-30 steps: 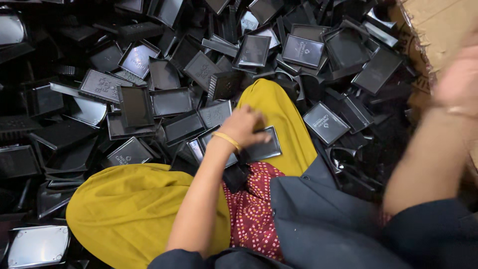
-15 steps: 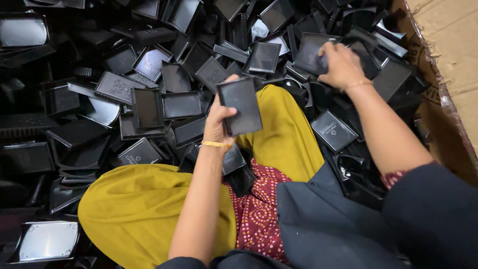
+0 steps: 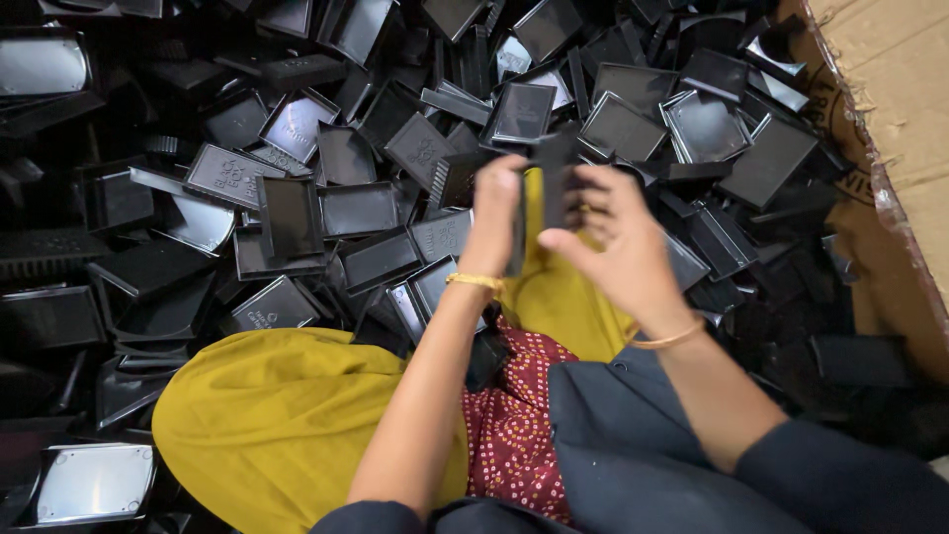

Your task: The person sits cross-legged on the floor and repeatedly picks up small black plastic parts from a large pile, inspects them by turning them over, and places them back into the pile. The person handles the parts one at a time throughout the clip.

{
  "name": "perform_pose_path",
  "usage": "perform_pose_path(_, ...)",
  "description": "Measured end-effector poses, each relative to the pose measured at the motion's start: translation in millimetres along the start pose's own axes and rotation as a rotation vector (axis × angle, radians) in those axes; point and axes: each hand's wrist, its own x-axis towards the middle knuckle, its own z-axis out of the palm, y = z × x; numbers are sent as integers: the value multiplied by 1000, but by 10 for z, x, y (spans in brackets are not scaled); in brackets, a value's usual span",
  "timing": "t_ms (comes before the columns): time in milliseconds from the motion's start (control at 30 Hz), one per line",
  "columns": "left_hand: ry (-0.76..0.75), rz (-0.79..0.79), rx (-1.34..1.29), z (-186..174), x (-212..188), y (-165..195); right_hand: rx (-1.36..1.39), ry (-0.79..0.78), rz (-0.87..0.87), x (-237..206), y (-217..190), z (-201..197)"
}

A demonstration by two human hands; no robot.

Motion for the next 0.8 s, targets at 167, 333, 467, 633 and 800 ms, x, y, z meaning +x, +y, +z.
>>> perform_pose_path(167,37,238,592,-148,131,95,-6,120,16,4,32,-394)
perform_pose_path(333,314,-43,1233,-646,475,120,64,78,75,-67,167,-383)
perform_pose_path(467,208,12,1133,-742,415,92,81,41,73,-95,188,-304)
perform_pose_path(633,0,489,751,-809,242,456,164,40,11,-25,100,-282)
perform_pose_path(800,30,-78,-618,-607,147,627,201,22,52,-18,14,-145)
